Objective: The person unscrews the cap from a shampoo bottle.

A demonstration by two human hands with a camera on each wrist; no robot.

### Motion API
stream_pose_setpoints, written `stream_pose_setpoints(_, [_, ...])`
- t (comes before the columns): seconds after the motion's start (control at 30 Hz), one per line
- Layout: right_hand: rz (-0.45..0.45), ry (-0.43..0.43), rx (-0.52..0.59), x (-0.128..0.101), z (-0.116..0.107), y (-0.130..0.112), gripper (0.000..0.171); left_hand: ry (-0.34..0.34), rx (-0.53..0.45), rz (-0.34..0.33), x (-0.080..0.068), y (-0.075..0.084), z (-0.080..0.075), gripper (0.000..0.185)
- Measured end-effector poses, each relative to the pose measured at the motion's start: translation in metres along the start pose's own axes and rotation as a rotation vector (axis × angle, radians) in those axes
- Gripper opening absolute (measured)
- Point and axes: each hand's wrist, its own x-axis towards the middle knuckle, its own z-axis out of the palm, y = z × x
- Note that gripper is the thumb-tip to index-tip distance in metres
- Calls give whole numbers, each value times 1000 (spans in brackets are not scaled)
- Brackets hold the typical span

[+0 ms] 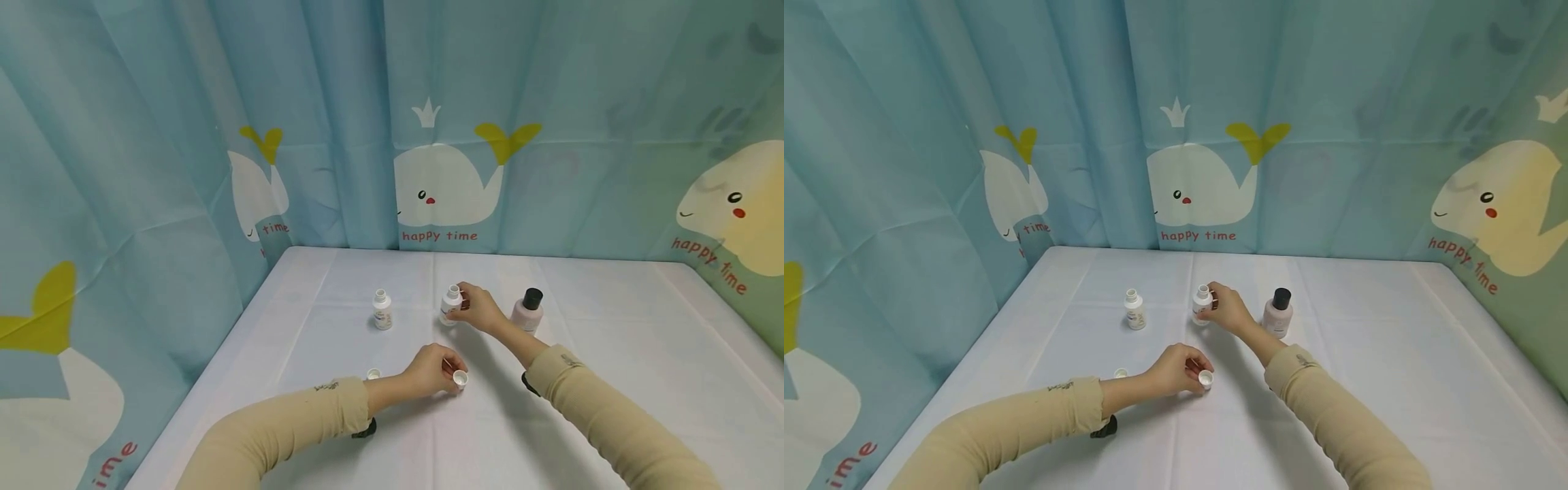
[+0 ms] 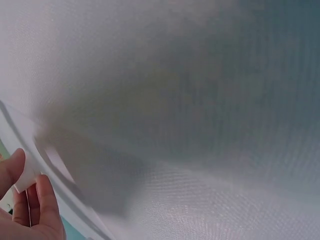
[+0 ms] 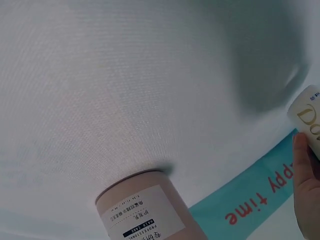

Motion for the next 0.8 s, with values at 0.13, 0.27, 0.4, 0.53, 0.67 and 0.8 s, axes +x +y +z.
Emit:
stream_pose_setpoints(0.13, [21,-9,-15,2,3,2,43,-11,14,-1,1,-1,-1,26])
stream_pose_setpoints(0.27, [27,-13,-21,2,5,4,42,-23,9,-19,0,-1,-1,27])
stream_pose_setpoints(0.4, [32,-16,-27,1,6,4,43,-23,6,-38,-1,-2,-1,26])
stream_pose_setpoints(0.53, [43,-18,-34,1,6,4,44,-26,22,-46,-1,-3,-1,25])
stream_pose_setpoints(0.67, [52,-24,-46,3,5,3,43,-34,54,-49,1,-4,-2,25])
stream_pose_setpoints(0.8, [77,-30,-35,4,5,2,42,-49,77,-51,2,-5,-2,24])
